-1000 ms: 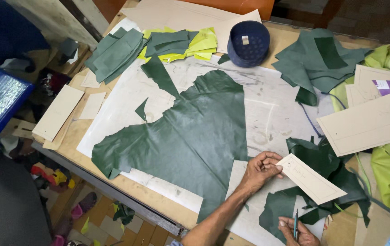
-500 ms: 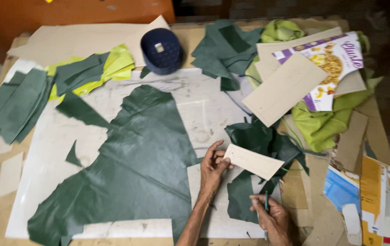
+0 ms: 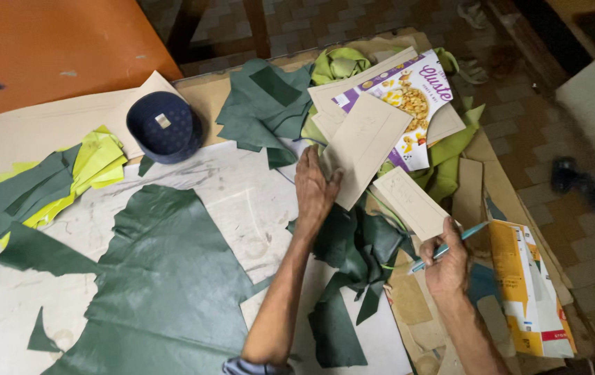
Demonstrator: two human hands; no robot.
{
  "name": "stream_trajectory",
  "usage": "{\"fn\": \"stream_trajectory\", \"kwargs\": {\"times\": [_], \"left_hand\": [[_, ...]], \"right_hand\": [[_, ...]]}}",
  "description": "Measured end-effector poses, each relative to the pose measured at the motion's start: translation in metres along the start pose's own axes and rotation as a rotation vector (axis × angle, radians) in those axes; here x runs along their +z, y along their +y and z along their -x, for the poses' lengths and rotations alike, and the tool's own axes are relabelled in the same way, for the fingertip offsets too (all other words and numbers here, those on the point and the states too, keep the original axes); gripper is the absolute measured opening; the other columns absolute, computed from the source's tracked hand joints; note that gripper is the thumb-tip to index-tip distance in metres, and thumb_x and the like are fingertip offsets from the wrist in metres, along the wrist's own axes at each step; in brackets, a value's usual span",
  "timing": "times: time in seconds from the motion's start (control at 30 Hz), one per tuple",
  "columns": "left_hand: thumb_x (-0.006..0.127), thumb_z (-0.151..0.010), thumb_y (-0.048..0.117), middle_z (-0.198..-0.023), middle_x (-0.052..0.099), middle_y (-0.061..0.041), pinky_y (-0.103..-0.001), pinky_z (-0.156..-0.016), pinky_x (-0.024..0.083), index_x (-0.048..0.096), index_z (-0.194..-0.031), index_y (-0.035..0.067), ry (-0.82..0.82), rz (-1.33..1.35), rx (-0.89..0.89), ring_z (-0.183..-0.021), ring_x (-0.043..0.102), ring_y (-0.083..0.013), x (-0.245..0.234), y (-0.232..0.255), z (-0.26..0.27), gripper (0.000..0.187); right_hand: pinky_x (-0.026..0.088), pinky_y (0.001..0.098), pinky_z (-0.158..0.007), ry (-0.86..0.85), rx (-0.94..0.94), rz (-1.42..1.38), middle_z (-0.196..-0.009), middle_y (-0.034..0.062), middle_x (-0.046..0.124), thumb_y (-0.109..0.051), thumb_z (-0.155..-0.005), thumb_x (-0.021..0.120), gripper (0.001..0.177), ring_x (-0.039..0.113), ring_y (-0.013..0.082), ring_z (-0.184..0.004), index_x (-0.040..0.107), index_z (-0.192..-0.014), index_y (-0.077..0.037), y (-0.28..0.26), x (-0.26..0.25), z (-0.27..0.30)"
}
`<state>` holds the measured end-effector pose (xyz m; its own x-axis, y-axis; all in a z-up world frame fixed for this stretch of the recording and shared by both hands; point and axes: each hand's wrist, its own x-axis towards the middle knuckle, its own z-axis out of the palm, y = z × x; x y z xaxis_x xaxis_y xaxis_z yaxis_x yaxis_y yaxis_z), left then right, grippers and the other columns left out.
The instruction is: The person places paper templates on a large green sheet of material and uses a utility knife to cut around the templates. The person repeatedly positions templates, cuts the material, and removes the cut pieces, accumulating a pile of cut shapes on the table.
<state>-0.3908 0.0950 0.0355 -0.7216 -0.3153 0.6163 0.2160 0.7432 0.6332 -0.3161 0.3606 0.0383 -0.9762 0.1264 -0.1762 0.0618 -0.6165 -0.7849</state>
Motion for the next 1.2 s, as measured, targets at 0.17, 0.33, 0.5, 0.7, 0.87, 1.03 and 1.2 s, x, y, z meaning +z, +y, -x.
{"fn": "stream_trajectory", "kwargs": {"times": [0.17, 0.33, 0.5, 0.7, 0.87, 1.03, 1.2], "left_hand": [[0.071, -0.092, 0.025, -0.097, 0.074, -0.02, -0.046, -0.086, 0.056, 0.068, -0.12, 0.008, -0.307, -0.048, -0.185, -0.092, 0.069, -0.0382, 0.03, -0.021, -0.036, 0.032], [0.071, -0.093, 0.017, -0.092, 0.074, -0.012, -0.034, -0.073, 0.055, 0.066, -0.106, 0.0, -0.488, 0.558, -0.65, -0.081, 0.066, -0.0189, -0.025, 0.002, -0.007, 0.022], [0.075, -0.09, 0.012, -0.09, 0.075, -0.01, -0.027, -0.071, 0.055, 0.062, -0.116, 0.002, -0.313, 0.814, -0.784, -0.078, 0.068, -0.0141, -0.062, 0.019, 0.02, 0.031], [0.075, -0.087, 0.006, -0.088, 0.074, -0.009, -0.027, -0.067, 0.055, 0.062, -0.123, 0.002, -0.017, 0.848, -0.921, -0.074, 0.067, -0.0139, -0.105, -0.004, 0.039, 0.039], [0.069, -0.087, 0.002, -0.098, 0.076, -0.012, -0.029, -0.079, 0.058, 0.058, -0.124, 0.001, 0.094, 1.069, -0.956, -0.084, 0.072, -0.0166, -0.125, -0.012, 0.041, 0.039], [0.067, -0.089, 0.002, -0.116, 0.074, -0.013, -0.032, -0.092, 0.057, 0.061, -0.127, -0.005, 0.102, 1.264, -0.949, -0.1, 0.071, -0.0182, -0.134, -0.01, 0.043, 0.039], [0.062, -0.09, 0.006, -0.125, 0.07, -0.014, -0.037, -0.102, 0.055, 0.058, -0.134, -0.007, 0.096, 1.538, -0.988, -0.112, 0.069, -0.0215, -0.125, -0.005, 0.038, 0.046]], "right_hand": [[0.03, 0.0203, -0.039, 0.067, 0.158, -0.096, -0.076, -0.0025, 0.065, -0.021, -0.094, 0.072, 0.012, 0.046, 0.0043, -0.049, 0.067, -0.101, -0.013, 0.001, 0.009, -0.03], [0.029, 0.0208, -0.037, 0.007, 0.016, 0.343, -0.084, 0.0087, 0.077, -0.016, -0.086, 0.077, 0.023, 0.043, 0.0031, -0.045, 0.069, -0.107, -0.011, 0.029, 0.046, -0.028], [0.039, 0.0228, -0.049, -0.328, -0.211, 0.799, -0.079, 0.0021, 0.074, -0.021, -0.09, 0.079, 0.029, 0.052, 0.0032, -0.058, 0.069, -0.115, -0.008, 0.053, 0.071, -0.017], [0.051, 0.0401, -0.073, 0.031, -0.793, 1.382, -0.103, 0.013, 0.064, -0.037, -0.098, 0.081, 0.044, 0.061, 0.0216, -0.087, 0.065, -0.12, -0.001, 0.011, 0.06, -0.073], [0.052, 0.0497, -0.069, 0.04, -0.63, 1.581, -0.099, 0.0193, 0.066, -0.042, -0.071, 0.094, 0.07, 0.063, 0.0306, -0.085, 0.064, -0.115, 0.003, 0.0, 0.053, -0.14], [0.049, 0.0377, -0.058, -0.03, -0.521, 1.232, -0.085, 0.0116, 0.069, -0.028, -0.093, 0.085, 0.036, 0.062, 0.0229, -0.069, 0.065, -0.108, -0.001, -0.009, 0.046, -0.149], [0.05, 0.031, -0.046, -0.327, -0.556, 1.079, -0.089, 0.0123, 0.076, -0.017, -0.099, 0.066, 0.025, 0.07, 0.0161, -0.065, 0.062, -0.119, -0.003, 0.011, 0.076, -0.078]]}}
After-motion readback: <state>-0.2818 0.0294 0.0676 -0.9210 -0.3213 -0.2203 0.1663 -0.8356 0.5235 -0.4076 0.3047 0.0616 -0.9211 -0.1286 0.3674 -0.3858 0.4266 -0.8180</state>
